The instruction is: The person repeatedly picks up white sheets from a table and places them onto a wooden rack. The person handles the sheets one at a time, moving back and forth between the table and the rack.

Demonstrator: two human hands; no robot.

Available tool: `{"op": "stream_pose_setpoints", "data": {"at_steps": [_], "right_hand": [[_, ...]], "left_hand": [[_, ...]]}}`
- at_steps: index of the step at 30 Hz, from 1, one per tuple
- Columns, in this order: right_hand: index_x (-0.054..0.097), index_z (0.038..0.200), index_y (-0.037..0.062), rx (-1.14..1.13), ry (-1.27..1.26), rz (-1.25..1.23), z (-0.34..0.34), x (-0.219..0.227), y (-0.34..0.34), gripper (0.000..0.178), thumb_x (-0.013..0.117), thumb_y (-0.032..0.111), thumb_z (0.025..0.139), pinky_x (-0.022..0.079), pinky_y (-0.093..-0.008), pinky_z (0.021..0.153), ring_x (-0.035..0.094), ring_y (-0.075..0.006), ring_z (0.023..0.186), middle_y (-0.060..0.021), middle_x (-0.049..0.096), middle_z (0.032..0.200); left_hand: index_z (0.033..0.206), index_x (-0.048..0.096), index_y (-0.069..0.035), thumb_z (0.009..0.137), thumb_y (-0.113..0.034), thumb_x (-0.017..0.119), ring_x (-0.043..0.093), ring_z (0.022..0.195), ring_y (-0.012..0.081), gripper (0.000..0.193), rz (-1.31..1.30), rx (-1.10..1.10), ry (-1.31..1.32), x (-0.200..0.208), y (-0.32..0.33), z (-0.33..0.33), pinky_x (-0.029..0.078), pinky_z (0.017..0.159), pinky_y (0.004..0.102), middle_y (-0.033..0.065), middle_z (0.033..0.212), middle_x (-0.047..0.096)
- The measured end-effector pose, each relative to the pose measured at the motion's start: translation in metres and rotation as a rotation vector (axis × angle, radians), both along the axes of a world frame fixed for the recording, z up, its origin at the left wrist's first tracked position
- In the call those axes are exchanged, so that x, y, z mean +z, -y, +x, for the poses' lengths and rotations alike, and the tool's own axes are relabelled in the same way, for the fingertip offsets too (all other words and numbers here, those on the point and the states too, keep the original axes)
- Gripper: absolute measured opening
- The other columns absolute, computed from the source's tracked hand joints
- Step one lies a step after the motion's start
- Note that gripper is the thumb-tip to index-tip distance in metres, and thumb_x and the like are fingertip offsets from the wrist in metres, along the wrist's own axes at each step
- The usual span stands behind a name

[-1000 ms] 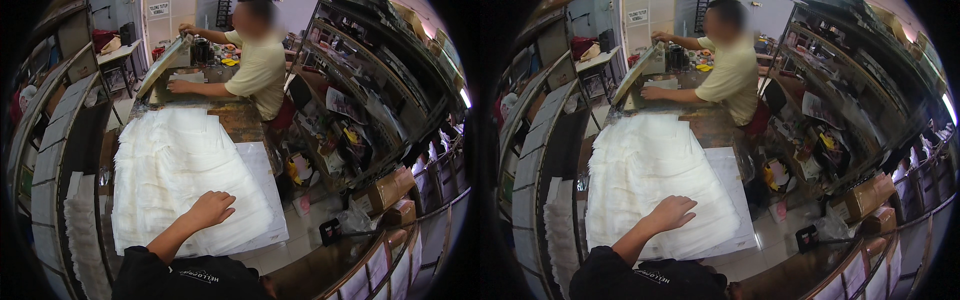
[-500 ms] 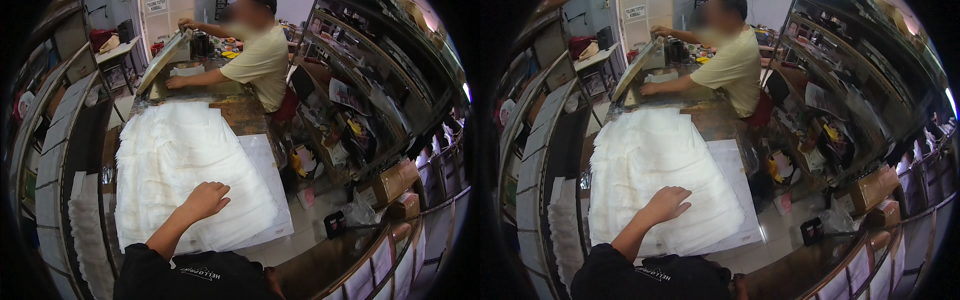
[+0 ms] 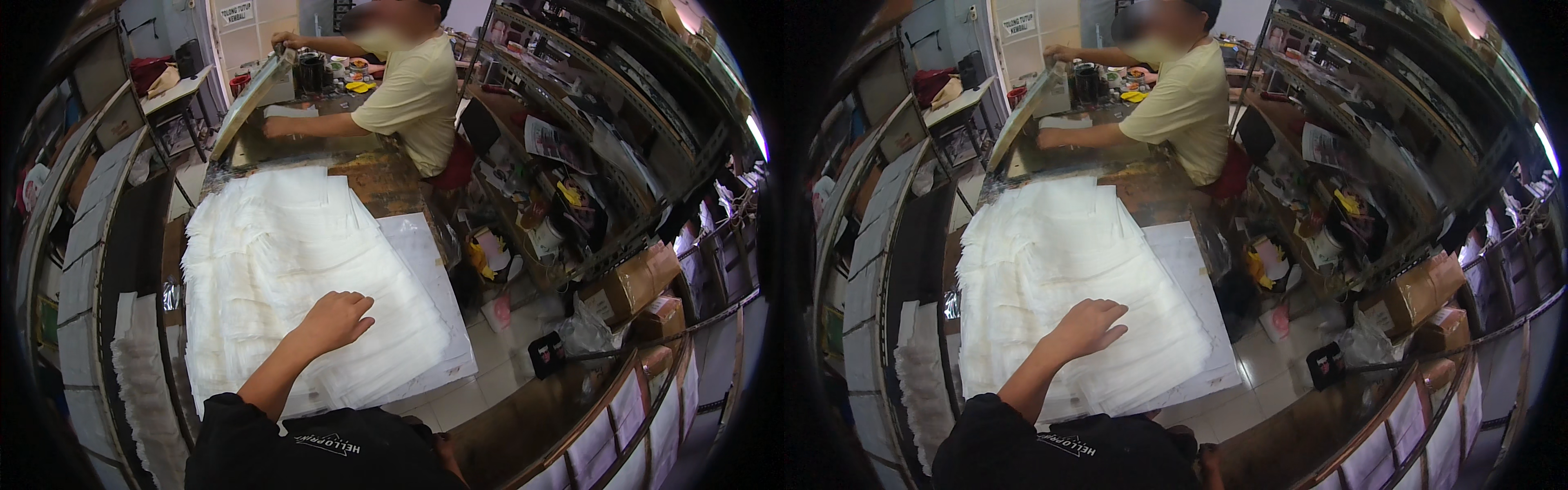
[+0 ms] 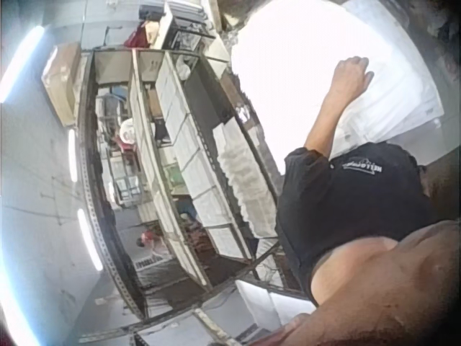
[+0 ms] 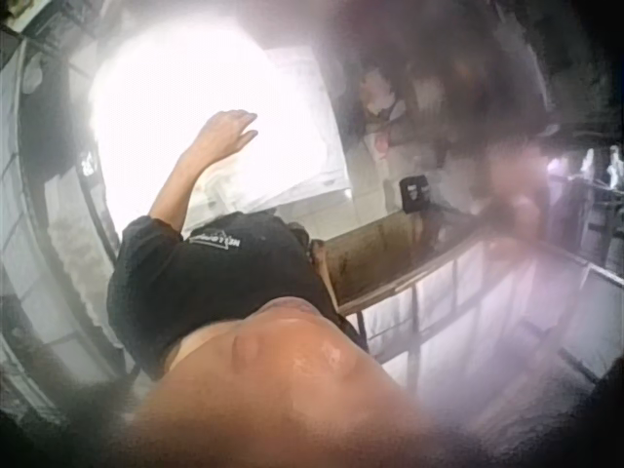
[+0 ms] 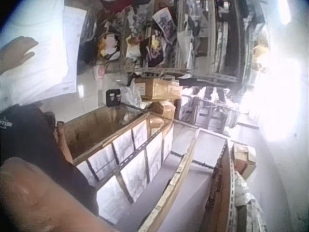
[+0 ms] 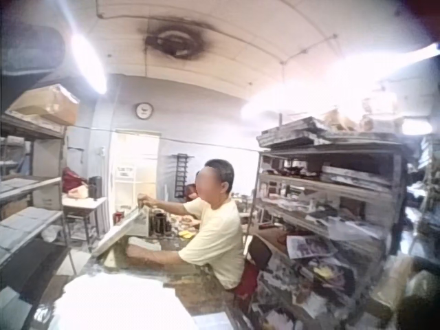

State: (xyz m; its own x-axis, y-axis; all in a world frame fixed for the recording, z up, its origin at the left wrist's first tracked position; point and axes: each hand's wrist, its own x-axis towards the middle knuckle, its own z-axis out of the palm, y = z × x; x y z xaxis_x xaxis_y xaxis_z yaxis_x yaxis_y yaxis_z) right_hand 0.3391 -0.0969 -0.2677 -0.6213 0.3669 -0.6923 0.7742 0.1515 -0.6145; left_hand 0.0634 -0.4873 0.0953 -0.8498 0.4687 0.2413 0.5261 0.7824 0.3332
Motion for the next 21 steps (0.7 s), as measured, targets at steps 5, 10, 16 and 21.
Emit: {"op": "stream_pose_setpoints", "data": {"at_steps": [5,10,16,21], "right_hand": [[0.063,0.106,-0.0077,-0.002,-0.022,0.072,0.011,-0.01,0.004,0.039,0.066,0.025,0.086,0.052,-0.0384,0.071,0.066,-0.0233,0.08,-0.0168,0.069,0.087],[0.059,0.11,-0.0058,0.266,-0.126,0.201,0.029,-0.053,-0.017,0.041,0.065,0.025,0.085,0.051,-0.0355,0.063,0.066,-0.0221,0.08,-0.0156,0.066,0.084],[0.058,0.11,-0.0054,0.049,-0.079,-0.019,0.007,-0.039,-0.022,0.038,0.065,0.023,0.086,0.051,-0.034,0.057,0.068,-0.0227,0.073,-0.0142,0.066,0.083],[0.056,0.11,-0.0049,-0.016,-0.034,-0.071,-0.01,-0.018,-0.026,0.035,0.064,0.021,0.088,0.046,-0.031,0.046,0.064,-0.0189,0.061,-0.0131,0.064,0.081]], "left_hand": [[0.099,0.06,-0.001,0.087,-0.023,0.066,0.065,0.085,0.0317,0.025,-0.011,0.034,0.022,0.001,-0.002,0.004,0.051,0.074,0.0419,0.014,0.089,0.066],[0.107,0.061,0.0,0.086,-0.022,0.066,0.064,0.094,0.0347,0.03,-0.027,0.078,0.102,0.015,-0.002,0.003,0.051,0.082,0.043,0.0179,0.101,0.066],[0.099,0.06,-0.002,0.084,-0.021,0.068,0.063,0.089,0.034,0.025,-0.034,0.046,-0.023,0.026,-0.003,-0.012,0.051,0.078,0.0425,0.016,0.096,0.065],[0.097,0.06,-0.002,0.082,-0.021,0.07,0.062,0.087,0.0316,0.025,-0.209,0.059,-0.009,0.017,-0.016,-0.047,0.051,0.077,0.0417,0.013,0.093,0.063]]}}
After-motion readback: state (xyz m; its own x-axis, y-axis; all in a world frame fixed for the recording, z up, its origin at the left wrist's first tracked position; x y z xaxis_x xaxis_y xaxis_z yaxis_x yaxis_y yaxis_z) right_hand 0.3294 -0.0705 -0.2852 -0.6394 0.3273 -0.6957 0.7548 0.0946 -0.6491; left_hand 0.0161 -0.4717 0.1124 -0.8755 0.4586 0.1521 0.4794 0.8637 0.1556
